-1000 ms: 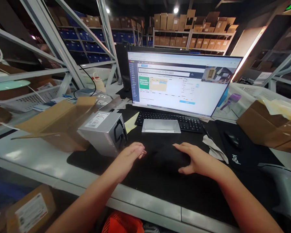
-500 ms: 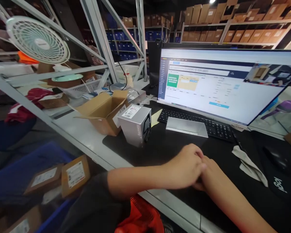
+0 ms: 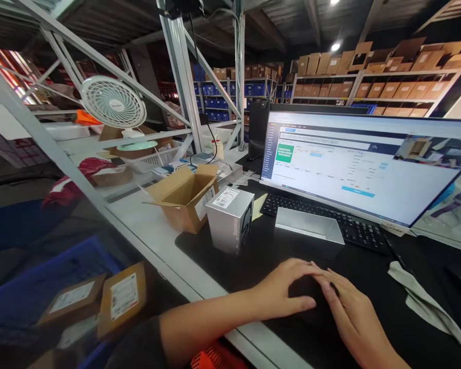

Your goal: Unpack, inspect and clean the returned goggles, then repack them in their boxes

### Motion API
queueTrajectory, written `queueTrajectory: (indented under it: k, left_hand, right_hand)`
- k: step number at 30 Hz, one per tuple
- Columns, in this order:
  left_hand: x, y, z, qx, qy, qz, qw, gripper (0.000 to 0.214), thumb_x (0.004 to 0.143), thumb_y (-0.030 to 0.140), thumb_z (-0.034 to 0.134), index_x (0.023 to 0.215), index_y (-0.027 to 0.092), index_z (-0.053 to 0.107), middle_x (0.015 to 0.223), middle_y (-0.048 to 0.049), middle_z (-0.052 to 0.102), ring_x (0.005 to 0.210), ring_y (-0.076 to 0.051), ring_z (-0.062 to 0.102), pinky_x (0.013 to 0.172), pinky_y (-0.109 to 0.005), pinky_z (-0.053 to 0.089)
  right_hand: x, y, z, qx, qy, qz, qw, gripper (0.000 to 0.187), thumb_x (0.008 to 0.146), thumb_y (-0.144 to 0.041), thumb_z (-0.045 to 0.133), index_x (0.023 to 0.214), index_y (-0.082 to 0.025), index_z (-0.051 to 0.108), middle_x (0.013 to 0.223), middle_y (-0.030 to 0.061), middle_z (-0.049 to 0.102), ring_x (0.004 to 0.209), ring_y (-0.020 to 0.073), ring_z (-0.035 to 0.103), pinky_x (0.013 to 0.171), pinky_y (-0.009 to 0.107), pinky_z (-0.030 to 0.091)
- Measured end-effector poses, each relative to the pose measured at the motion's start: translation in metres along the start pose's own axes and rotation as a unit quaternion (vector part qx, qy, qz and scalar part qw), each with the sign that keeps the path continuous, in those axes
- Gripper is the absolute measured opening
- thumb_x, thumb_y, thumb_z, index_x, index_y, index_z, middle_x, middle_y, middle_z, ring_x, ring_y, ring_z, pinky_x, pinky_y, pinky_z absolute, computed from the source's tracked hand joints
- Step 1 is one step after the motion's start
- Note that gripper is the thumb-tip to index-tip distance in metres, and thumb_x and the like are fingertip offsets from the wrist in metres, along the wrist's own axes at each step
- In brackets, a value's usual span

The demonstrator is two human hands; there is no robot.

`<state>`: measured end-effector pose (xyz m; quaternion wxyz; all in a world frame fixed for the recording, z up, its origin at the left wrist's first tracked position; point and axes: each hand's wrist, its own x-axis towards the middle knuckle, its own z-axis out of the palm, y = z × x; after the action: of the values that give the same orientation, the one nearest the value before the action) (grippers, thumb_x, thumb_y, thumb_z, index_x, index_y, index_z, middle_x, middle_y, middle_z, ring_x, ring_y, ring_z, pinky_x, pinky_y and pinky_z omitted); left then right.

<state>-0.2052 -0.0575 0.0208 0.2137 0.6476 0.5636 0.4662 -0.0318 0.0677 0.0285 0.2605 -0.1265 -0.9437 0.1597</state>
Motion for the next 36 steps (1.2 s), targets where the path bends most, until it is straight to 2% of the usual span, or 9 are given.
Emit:
queueTrajectory:
  k: [5,7,13,17,20,24,28,32,36]
  left_hand:
    - [0.0,-0.004,0.005,-0.013,-0.011,-0.06,0.998,0.064,0.081,0.043,0.079,0.141,0.034,0.059,0.125,-0.0085,0.063,0.118,-0.027,0.06,0.108,-0.045,0.045]
    - [-0.002,-0.003,0.007,-0.007,-0.018,-0.069,0.997,0.058,0.081,0.042,0.08,0.136,0.037,0.063,0.128,-0.0074,0.062,0.12,-0.028,0.058,0.108,-0.045,0.044]
    - [-0.011,0.0,0.008,0.029,-0.048,-0.078,0.995,0.055,0.083,0.033,0.079,0.134,0.044,0.062,0.134,-0.0035,0.06,0.12,-0.027,0.056,0.106,-0.047,0.046]
    - [-0.01,0.003,0.001,0.02,-0.069,-0.084,0.994,0.084,0.078,0.029,0.082,0.152,0.036,0.043,0.137,-0.009,0.059,0.122,-0.029,0.056,0.107,-0.048,0.046]
    - [-0.001,0.009,-0.012,-0.039,-0.143,-0.138,0.979,0.107,0.067,0.032,0.088,0.158,0.022,0.032,0.145,-0.0168,0.055,0.13,-0.034,0.055,0.112,-0.053,0.042]
    - [0.016,0.016,-0.018,-0.237,-0.253,-0.153,0.926,0.099,0.07,0.04,0.085,0.155,0.024,0.037,0.159,-0.0121,0.041,0.145,-0.035,0.041,0.121,-0.053,0.031]
    - [0.018,0.019,-0.005,-0.391,-0.18,-0.141,0.891,0.095,0.073,0.049,0.083,0.152,0.023,0.038,0.158,-0.0121,0.044,0.145,-0.036,0.041,0.121,-0.053,0.031]
    - [0.015,0.022,0.0,-0.32,-0.061,-0.091,0.941,0.108,0.071,0.051,0.085,0.156,0.02,0.026,0.163,-0.0168,0.034,0.15,-0.037,0.033,0.126,-0.054,0.021]
    - [0.014,0.026,-0.002,-0.207,-0.041,-0.076,0.974,0.105,0.076,0.04,0.078,0.159,0.021,0.016,0.166,-0.0163,0.025,0.154,-0.036,0.024,0.127,-0.058,0.018]
  right_hand:
    - [-0.012,0.009,-0.012,-0.13,0.021,-0.023,0.991,0.035,0.102,-0.033,0.045,0.121,-0.026,0.074,0.138,0.0061,0.065,0.118,0.0326,0.068,0.108,0.065,0.049]
    - [-0.031,0.019,-0.014,-0.155,0.02,0.0,0.988,0.038,0.101,-0.038,0.046,0.131,-0.029,0.069,0.14,0.0037,0.063,0.118,0.032,0.068,0.103,0.06,0.054]
    - [-0.091,0.033,-0.002,-0.139,0.064,0.183,0.971,0.048,0.102,-0.045,0.044,0.148,-0.033,0.052,0.151,0.0026,0.052,0.124,0.0307,0.064,0.073,0.034,0.067]
    - [-0.086,0.008,-0.001,-0.109,0.109,0.258,0.954,0.048,0.105,-0.037,0.041,0.151,-0.027,0.049,0.139,0.0056,0.063,0.12,0.0316,0.066,0.087,0.04,0.064]
    - [-0.066,-0.013,-0.016,-0.12,0.164,0.185,0.962,0.045,0.104,-0.025,0.041,0.147,-0.02,0.053,0.143,0.0101,0.059,0.124,0.0297,0.064,0.098,0.04,0.059]
    - [-0.036,-0.029,-0.044,-0.154,0.164,-0.032,0.974,0.045,0.099,-0.013,0.043,0.14,-0.015,0.061,0.147,0.0162,0.054,0.126,0.0265,0.063,0.098,0.037,0.059]
    - [-0.012,-0.034,-0.056,-0.153,0.192,-0.176,0.953,0.051,0.101,-0.018,0.046,0.152,-0.012,0.045,0.142,0.0214,0.059,0.132,0.0276,0.058,0.104,0.046,0.056]
    - [0.006,-0.026,-0.059,-0.136,0.271,-0.162,0.939,0.053,0.1,-0.015,0.05,0.153,-0.014,0.044,0.132,0.0186,0.067,0.122,0.0226,0.066,0.102,0.04,0.058]
    - [0.034,-0.016,-0.076,-0.023,0.325,-0.016,0.945,0.035,0.102,-0.02,0.049,0.134,-0.021,0.065,0.121,0.009,0.075,0.103,0.0189,0.074,0.091,0.032,0.06]
